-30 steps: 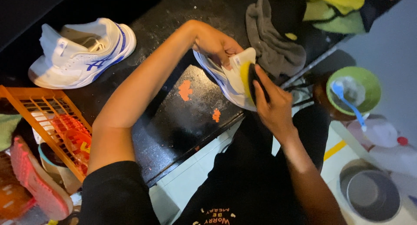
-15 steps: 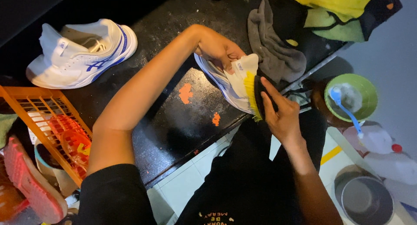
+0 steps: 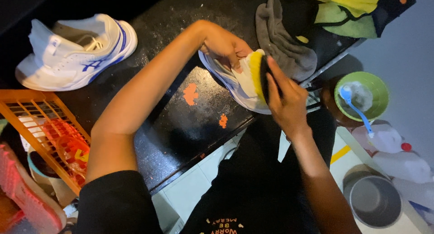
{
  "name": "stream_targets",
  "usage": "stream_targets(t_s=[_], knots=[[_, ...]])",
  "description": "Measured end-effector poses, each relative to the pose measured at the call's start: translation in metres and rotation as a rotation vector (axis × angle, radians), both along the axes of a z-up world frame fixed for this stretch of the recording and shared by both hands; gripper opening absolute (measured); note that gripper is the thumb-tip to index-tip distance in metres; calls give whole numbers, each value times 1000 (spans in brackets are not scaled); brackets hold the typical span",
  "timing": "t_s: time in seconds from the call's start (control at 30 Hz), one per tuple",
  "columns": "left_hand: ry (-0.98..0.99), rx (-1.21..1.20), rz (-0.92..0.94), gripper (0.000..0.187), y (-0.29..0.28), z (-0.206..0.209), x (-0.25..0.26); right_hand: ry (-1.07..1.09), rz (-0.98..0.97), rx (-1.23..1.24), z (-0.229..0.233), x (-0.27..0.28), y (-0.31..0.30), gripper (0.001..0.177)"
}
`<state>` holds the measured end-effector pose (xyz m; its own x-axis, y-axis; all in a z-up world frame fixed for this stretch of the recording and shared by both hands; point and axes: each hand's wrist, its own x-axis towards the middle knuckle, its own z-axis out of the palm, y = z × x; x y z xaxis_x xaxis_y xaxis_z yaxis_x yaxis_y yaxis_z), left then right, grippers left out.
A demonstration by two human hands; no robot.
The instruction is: The person cleans white sneakers by scrubbing the surfaces and soles with a small brush and wiping them with a yellow cloth.
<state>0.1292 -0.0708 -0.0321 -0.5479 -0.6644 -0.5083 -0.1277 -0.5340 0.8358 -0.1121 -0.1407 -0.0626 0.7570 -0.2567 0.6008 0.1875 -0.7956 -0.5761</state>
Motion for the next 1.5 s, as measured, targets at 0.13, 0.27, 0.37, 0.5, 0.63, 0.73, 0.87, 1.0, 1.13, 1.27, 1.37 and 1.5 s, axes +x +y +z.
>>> stream_targets(t_s=[0.13,0.27,0.37,0.5,0.63,0.73,0.87,1.0,1.13,1.27,1.37,1.5], knots=[[-9,-12,-19,30,-3,2,0,114,-23,1,-19,-29,-8,35],[18,-14,-49,34,-3,4,-3,26,-13,-75,-9,-9,1,36],[-188,-77,-53,10,-5,-8,11,-73,-41,-76,11,22,-1,33],[-408,117,112,15,-8,-7,11,-106,4,-43,35,39,0,31],[-83,-16,-8,23,-4,-3,4,-23,24,-39,-4,1,-13,36],[-11,53,55,29,-5,-3,4,83,76,-64,-16,-21,-15,39],[16,21,2,32,-6,-2,1,23,53,-76,-14,-7,-9,36],[-230,-5,43,43,-3,-7,15,-123,32,-59,14,32,-7,31],[-414,266,342,17,-4,2,6,-100,85,-92,30,40,-8,32],[-89,68,101,11,-5,-5,9,-11,62,-64,-5,8,-21,36],[-56,78,65,30,-7,-4,5,92,72,-40,-18,-15,-22,36],[-6,8,-14,31,-11,-8,9,-10,56,-100,-15,3,-15,33]])
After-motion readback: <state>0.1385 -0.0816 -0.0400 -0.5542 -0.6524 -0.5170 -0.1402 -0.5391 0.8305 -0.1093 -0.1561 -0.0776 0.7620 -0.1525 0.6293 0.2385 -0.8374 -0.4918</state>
